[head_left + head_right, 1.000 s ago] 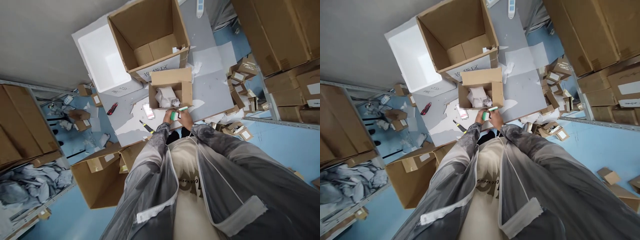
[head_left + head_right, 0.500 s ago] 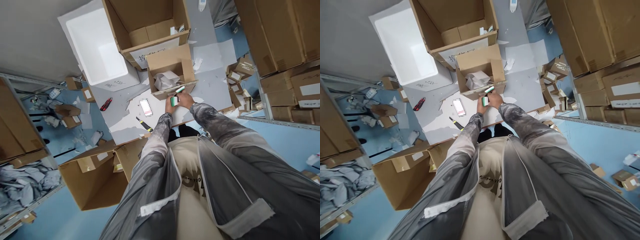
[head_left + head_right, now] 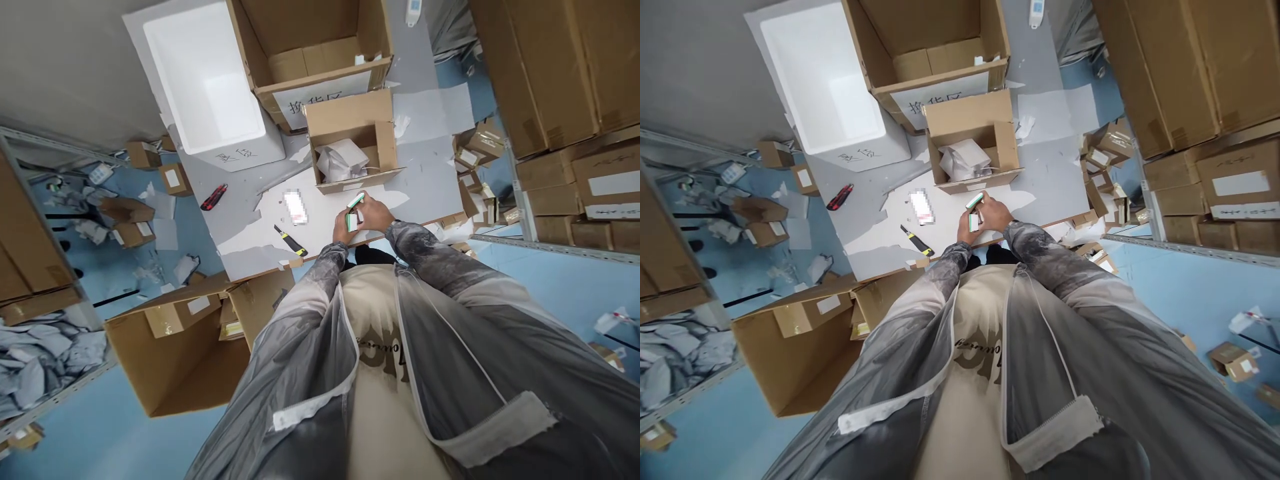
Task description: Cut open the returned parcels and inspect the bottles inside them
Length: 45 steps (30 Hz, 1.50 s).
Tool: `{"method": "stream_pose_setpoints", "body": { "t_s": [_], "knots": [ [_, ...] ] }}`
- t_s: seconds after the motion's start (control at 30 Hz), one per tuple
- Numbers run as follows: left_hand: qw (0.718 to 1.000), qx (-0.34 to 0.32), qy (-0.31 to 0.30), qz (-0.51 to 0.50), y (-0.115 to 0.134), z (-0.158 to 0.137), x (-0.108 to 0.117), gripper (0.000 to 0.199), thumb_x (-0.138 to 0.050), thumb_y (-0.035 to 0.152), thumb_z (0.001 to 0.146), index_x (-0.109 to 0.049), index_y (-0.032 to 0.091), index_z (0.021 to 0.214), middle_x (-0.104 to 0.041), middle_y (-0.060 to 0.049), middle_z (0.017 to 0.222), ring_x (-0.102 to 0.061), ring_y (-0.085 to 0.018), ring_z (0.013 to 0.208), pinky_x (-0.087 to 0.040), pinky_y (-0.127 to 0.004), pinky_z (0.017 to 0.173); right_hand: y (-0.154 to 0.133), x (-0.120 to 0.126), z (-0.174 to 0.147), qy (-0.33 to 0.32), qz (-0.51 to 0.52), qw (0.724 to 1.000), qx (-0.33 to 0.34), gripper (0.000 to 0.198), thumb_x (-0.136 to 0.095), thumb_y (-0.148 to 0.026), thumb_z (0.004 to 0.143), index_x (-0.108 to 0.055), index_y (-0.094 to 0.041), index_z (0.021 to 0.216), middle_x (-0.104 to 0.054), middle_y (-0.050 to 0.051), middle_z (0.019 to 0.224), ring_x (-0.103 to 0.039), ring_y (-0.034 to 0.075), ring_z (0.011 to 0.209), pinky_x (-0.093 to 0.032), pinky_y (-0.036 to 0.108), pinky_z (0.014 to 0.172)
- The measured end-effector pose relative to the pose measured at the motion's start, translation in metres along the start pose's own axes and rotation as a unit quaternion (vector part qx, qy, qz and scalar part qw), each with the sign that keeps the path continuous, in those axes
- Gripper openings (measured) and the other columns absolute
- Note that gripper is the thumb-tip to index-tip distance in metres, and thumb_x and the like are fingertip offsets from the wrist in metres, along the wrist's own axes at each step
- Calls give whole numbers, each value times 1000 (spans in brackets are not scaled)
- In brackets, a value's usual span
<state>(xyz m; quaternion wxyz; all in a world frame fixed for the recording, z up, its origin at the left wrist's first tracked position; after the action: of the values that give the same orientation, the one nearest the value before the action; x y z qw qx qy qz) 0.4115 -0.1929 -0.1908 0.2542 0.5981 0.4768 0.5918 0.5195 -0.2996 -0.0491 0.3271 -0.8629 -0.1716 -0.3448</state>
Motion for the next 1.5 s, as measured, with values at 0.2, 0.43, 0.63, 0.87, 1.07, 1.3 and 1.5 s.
{"method": "stream_pose_setpoints", "body": {
  "t_s": [0.2,0.43,0.63,0.87,1.07,1.3,1.5],
  "knots": [
    [998,63,-7,-22,-15,6,3,61,-109,26,87,-74,20,137,-80,-23,148,-73,-45,147,-57,-68,138,-1,-2,-6,25,-7,1000,5,44,-84,-28,106,-81,-17,149,-59,23,181,-73,37,146,-65,38,107],
    [996,74,8,-47,-46,9,-3,47,-102,40,102,-72,22,134,-79,-18,137,-71,-37,141,-59,-57,134,-5,-1,-7,29,-24,999,-37,43,-84,-28,101,-82,-18,142,-58,23,184,-81,38,131,-67,42,102],
    [995,93,-22,-20,-59,6,-10,64,-104,29,93,-72,20,147,-77,-24,155,-72,-47,156,-57,-67,140,-16,26,-13,69,-7,997,-31,36,-83,-26,100,-81,-21,136,-54,20,194,-63,43,163,-68,45,109],
    [995,77,-25,-57,-57,4,-3,71,-108,44,90,-74,22,148,-79,-24,152,-73,-49,154,-60,-72,137,-36,79,-65,149,62,987,-17,45,-85,-29,96,-78,-20,140,-79,20,155,-74,39,134,-67,46,109],
    [994,75,-19,-80,-59,10,-2,83,-112,43,85,-72,20,154,-78,-26,156,-73,-50,158,-59,-77,140,-11,124,-107,309,171,933,-71,35,-76,-29,97,-80,-24,132,-76,10,122,-71,28,104,-69,41,94],
    [998,14,-26,-48,-46,24,12,104,-114,30,77,-66,17,169,-71,-30,170,-67,-55,166,-50,-81,147,17,142,-125,415,252,870,-82,22,-78,-41,101,-75,-26,117,-63,3,102,-65,27,98,-67,41,90],
    [996,42,-25,-70,-41,38,18,83,-104,34,87,-66,18,160,-74,-27,161,-73,-47,159,-59,-75,142,22,137,-135,413,281,862,-90,27,-82,-46,98,-72,-27,114,-63,3,105,-65,27,100,-65,40,90]
  ]
}}
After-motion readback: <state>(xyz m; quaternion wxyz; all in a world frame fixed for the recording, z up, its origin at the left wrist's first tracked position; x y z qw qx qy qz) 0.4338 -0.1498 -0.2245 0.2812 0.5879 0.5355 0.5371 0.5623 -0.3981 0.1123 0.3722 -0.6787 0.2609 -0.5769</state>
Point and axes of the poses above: each hand's wrist, its own z-axis towards the middle knuckle, its own x-axis out of the back of the hand, y = z × x, the point moved 8 cm from there along z, towards the middle knuckle
